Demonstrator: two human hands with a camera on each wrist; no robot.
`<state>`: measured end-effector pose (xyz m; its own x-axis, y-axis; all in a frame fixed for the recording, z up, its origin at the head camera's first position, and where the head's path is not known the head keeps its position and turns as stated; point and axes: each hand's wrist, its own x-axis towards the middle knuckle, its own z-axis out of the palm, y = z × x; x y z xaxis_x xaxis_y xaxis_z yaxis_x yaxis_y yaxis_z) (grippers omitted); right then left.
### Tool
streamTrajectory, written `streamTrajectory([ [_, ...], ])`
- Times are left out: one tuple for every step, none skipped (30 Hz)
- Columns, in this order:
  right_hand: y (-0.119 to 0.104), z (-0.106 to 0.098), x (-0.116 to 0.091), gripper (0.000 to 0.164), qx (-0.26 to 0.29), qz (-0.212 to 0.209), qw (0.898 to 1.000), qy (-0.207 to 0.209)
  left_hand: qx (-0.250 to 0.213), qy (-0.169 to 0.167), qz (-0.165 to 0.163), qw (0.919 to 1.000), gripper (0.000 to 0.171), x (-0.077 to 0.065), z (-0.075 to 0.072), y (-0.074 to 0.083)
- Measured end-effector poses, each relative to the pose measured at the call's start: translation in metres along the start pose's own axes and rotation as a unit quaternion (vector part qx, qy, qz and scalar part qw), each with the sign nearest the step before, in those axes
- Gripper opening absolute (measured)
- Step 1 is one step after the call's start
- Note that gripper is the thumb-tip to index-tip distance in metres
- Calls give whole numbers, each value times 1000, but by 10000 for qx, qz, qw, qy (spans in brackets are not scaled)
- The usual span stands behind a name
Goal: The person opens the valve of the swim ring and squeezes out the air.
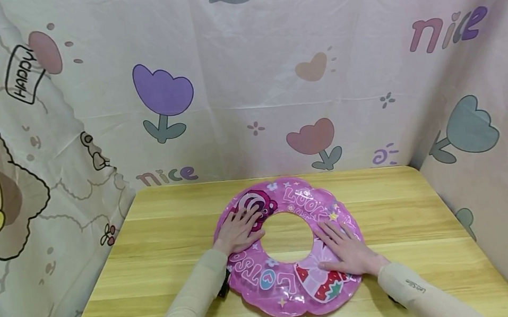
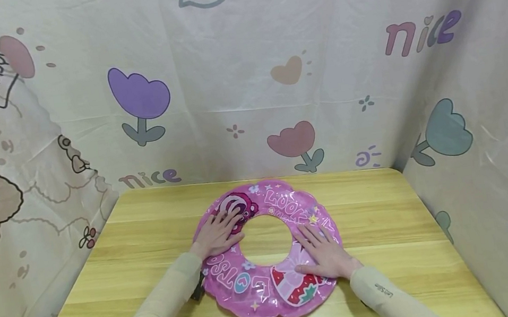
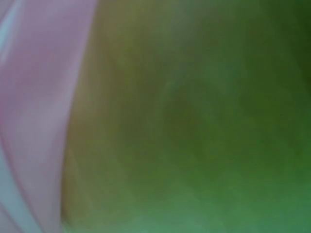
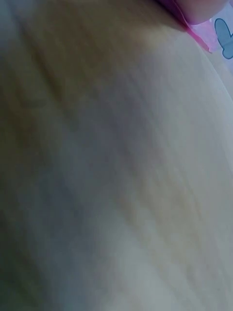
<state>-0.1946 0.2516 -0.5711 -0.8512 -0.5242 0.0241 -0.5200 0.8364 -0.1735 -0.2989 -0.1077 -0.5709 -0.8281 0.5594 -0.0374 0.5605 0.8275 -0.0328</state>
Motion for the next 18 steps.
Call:
streamTrajectory([
  [0, 0, 0, 98, 12, 2, 10000, -9, 3, 4, 0, 10000, 72, 0, 0, 0],
  [0, -1, 1, 98, 25, -3, 10000, -16, -9, 20, 3, 10000, 72, 0, 0, 0],
  [0, -1, 1, 98, 33, -8, 10000, -21, -11, 11, -5, 10000, 72, -1, 0, 0],
  [0, -2, 2, 98, 55, -25, 10000, -10, -32, 38, 5, 10000, 71, -1, 0, 1],
  [0, -2, 2, 97, 58, -58, 10000, 21, -48, 42, 1, 10000, 71, -1, 0, 1],
  [-1, -3, 3, 96, 91, -97, 9999, 49, -72, 37, -7, 10000, 71, -1, -1, 2],
  [-1, -4, 5, 95, 113, -139, 9998, 76, -104, 41, -18, 9999, 70, -1, -1, 2],
  [-1, -5, 6, 94, 127, -169, 9997, 96, -150, 56, -29, 9999, 70, -1, -1, 2],
  [-2, -6, 7, 92, 154, -194, 9996, 121, -180, 56, -36, 9998, 70, -1, -2, 2],
  [-2, -6, 8, 90, 185, -207, 9995, 142, -218, 75, -37, 9997, 70, -1, -2, 2],
  [-3, -7, 9, 89, 221, -199, 9995, 144, -242, 59, -50, 9997, 70, -1, -2, 2],
  [-3, -8, 9, 88, 275, -173, 9994, 127, -271, 85, -48, 9996, 70, -1, -2, 3],
  [-4, -8, 9, 87, 318, -128, 9993, 111, -292, 110, -44, 9995, 70, -1, -2, 3],
  [-5, -9, 9, 86, 384, -73, 9992, 95, -303, 132, -36, 9994, 70, -1, -1, 3],
  [-6, -9, 10, 84, 434, -37, 9990, 112, -297, 151, -31, 9994, 70, -1, -1, 3],
  [-7, -10, 11, 82, 485, -24, 9987, 151, -283, 162, -28, 9995, 70, -1, 0, 2],
  [-9, -11, 13, 80, 512, -7, 9985, 175, -274, 196, -18, 9994, 69, -1, 0, 2],
  [-11, -12, 16, 79, 546, 12, 9983, 197, -253, 223, 0, 9994, 70, -1, 1, 2],
])
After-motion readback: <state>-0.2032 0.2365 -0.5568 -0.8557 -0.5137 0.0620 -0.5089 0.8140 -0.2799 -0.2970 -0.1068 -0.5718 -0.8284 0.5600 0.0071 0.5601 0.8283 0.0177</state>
